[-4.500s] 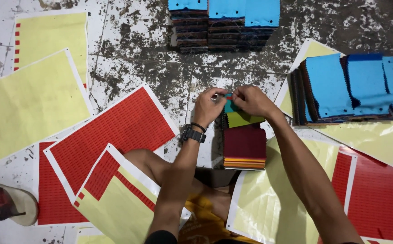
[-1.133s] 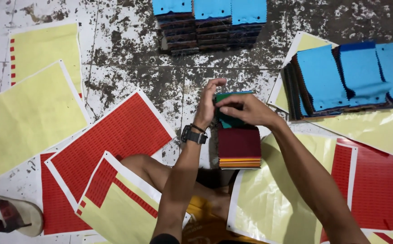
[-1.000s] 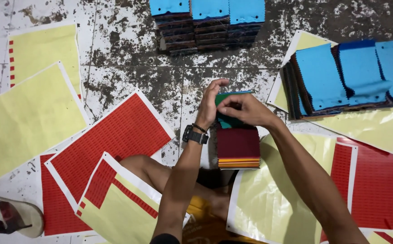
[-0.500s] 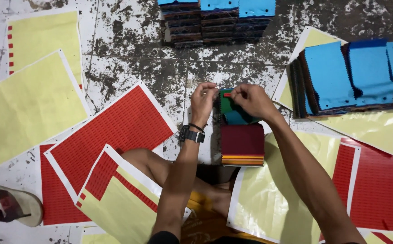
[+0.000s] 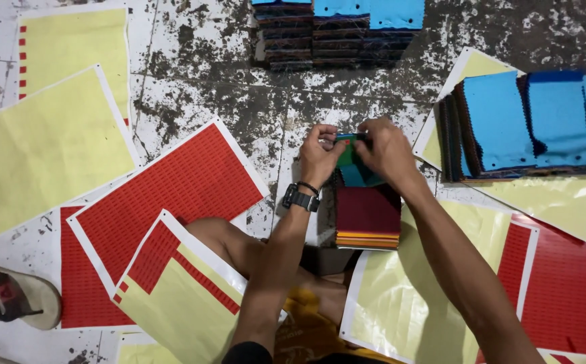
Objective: The person sits on the floor and assembles small notebooks by peeling red adhesive strips from yellow backing sheets and applying them to the spine of stacked paper. The person then places the finished notebooks into a growing stack.
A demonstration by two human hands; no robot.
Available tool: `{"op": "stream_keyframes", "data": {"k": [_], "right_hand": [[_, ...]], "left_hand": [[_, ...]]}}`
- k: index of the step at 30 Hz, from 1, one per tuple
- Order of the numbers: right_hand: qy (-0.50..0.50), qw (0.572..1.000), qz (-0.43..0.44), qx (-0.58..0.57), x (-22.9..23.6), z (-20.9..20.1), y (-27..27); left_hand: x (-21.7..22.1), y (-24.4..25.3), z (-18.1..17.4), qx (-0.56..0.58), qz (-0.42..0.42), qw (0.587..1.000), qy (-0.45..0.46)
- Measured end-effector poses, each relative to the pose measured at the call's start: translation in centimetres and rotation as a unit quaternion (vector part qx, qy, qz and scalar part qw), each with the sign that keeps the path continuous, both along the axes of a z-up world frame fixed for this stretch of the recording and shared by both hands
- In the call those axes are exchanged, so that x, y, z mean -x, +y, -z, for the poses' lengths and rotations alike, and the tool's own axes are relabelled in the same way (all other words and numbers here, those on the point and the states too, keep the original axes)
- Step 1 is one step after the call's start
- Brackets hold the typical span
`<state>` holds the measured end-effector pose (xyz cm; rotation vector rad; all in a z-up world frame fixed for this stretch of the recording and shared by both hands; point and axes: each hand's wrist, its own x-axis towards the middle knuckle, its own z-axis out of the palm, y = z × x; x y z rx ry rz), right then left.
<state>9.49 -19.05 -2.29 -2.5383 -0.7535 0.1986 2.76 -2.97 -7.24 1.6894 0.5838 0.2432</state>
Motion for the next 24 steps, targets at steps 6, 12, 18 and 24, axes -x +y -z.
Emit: {"op": "stream_keyframes", "data": {"k": [6, 12, 18, 24], "right_hand": [[-0.244, 0.966, -0.082, 0.006, -1.0, 0.3, -1.2], [-0.310, 0.944, -0.094, -0.058, -1.7, 2.5, -1.9], [-0.180, 0.955, -0.203, -0.121, -0.6, -1.2, -3.2], [-0.025, 0.961, -0.275, -0.009, 0.4, -6.0, -4.0]], "left_hand": [[0.5, 0.1, -1.3, -0.033, -0.001, 0.999, -0.030], [2.0, 0.4, -3.3, -0.097, -0.014, 0.992, -0.085], [1.7, 1.6, -4.3, -0.069, 0.067, 0.985, -0.146], [1.2, 2.6, -3.9, -0.108, 0.271, 0.949, -0.118]]}}
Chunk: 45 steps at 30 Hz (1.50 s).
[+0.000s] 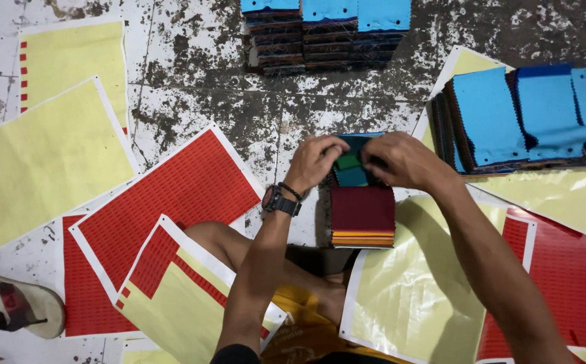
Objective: The person sits on the floor and assembles small notebooks by peeling red adhesive strips from yellow backing sheets and applying them to the spine of stacked paper. The person then places the finished notebooks into a growing stack.
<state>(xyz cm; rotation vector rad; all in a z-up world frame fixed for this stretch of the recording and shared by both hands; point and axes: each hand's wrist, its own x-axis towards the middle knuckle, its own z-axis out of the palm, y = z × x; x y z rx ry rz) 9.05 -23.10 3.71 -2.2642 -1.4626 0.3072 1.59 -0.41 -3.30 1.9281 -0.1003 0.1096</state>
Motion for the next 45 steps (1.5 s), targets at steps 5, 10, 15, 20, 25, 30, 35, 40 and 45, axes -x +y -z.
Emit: {"op": "stream_keyframes", "data": {"k": [5, 10, 15, 20, 25, 30, 35, 40, 45], "right_hand": [[-0.003, 0.976, 0.006, 0.218, 0.3, -4.0, 0.8], [-0.001, 0.978, -0.002, 0.210, -1.1, -3.1, 1.2], [0.080, 0.993, 0.066, 0.055, -2.0, -2.6, 1.8], [0.038, 0.995, 0.067, 0.057, -2.9, -0.1, 1.3], [-0.052, 0.998, 0.008, 0.029, -1.0, 2.4, 0.2], [-0.170, 0.980, -0.102, 0.032, 0.6, 3.1, -0.2], [0.021, 0.988, -0.098, 0.116, -0.2, 0.6, 0.6], [0.091, 0.973, -0.083, 0.196, -0.1, -0.6, 1.2], [0.177, 0.955, -0.067, 0.229, 0.4, -3.3, 1.0]], "left_hand": [[0.7, 0.3, -2.4, 0.000, 0.034, 0.999, 0.010], [1.0, 0.8, -1.6, 0.048, 0.035, 0.997, 0.039], [2.0, 1.3, -1.7, 0.084, 0.026, 0.989, 0.115], [1.9, 1.3, -0.8, 0.113, 0.019, 0.987, 0.112], [1.3, 1.3, -1.0, 0.129, 0.024, 0.988, 0.087], [1.7, 1.2, -1.7, -0.027, 0.036, 0.999, 0.017], [1.4, 1.1, -1.9, -0.080, 0.044, 0.996, -0.009], [2.0, 1.1, -4.2, -0.090, 0.049, 0.994, 0.024], [2.5, 1.6, -5.0, -0.153, 0.092, 0.984, 0.028]]}}
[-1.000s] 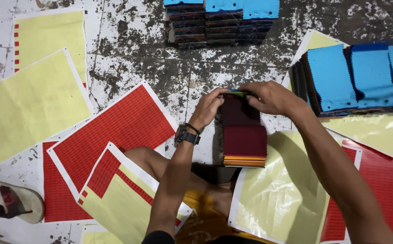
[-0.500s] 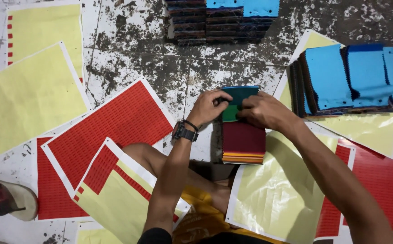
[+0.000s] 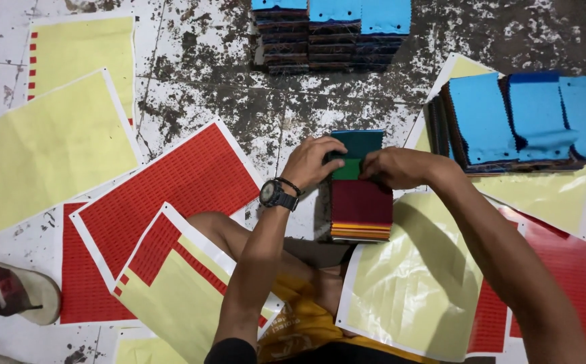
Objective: The person sits on the floor and assembles small notebooks by peeling red adhesive strips from yellow backing sheets and applying them to the spine of stacked paper. The person then places the finished notebooks into a growing stack.
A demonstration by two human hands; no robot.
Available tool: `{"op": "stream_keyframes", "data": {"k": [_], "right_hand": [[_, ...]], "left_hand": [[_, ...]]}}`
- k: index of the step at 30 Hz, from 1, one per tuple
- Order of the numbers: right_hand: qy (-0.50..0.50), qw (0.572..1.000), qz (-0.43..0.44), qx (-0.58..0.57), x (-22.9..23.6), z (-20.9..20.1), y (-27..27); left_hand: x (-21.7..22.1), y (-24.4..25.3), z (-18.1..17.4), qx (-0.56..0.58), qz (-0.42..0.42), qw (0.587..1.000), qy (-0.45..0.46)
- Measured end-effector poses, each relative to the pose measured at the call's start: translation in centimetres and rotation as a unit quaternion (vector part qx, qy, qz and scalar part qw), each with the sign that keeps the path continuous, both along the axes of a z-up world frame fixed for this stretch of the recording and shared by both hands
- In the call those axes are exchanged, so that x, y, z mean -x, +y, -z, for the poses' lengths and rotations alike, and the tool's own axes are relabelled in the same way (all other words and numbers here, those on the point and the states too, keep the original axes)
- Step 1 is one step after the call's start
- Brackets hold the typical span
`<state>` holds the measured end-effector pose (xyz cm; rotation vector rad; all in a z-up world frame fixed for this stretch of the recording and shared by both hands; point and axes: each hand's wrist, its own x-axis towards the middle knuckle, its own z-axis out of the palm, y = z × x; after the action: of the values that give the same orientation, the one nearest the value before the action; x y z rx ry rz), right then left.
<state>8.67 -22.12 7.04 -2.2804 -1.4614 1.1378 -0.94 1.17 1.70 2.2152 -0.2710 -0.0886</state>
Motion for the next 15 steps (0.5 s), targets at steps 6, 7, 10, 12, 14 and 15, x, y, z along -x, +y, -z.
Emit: {"op": "stream_keyframes", "data": {"k": [6, 7, 10, 12, 14, 15], "right_hand": [[0.006, 0.996, 0.078, -0.040, 1.1, -1.1, -0.9], [0.012, 0.997, 0.062, -0.040, 1.2, -0.3, -2.0], [-0.085, 0.979, 0.118, -0.142, 1.6, 0.3, -3.4], [-0.185, 0.925, 0.197, -0.268, 3.4, -2.0, -4.2], [-0.205, 0.909, 0.207, -0.297, 5.4, -3.3, -3.8], [-0.236, 0.886, 0.232, -0.326, 6.3, -3.9, -3.7]], "left_hand": [[-0.9, -0.9, 4.8, -0.036, -0.012, 0.997, -0.064], [-0.9, -1.5, 4.3, -0.037, -0.027, 0.997, -0.057], [-0.4, -1.6, 2.7, -0.086, -0.051, 0.986, -0.130], [0.7, -1.7, 1.4, -0.033, -0.045, 0.987, -0.150], [3.4, 0.0, -1.0, -0.014, -0.072, 0.984, -0.165], [4.8, 0.7, -2.1, 0.005, -0.083, 0.978, -0.189]]}}
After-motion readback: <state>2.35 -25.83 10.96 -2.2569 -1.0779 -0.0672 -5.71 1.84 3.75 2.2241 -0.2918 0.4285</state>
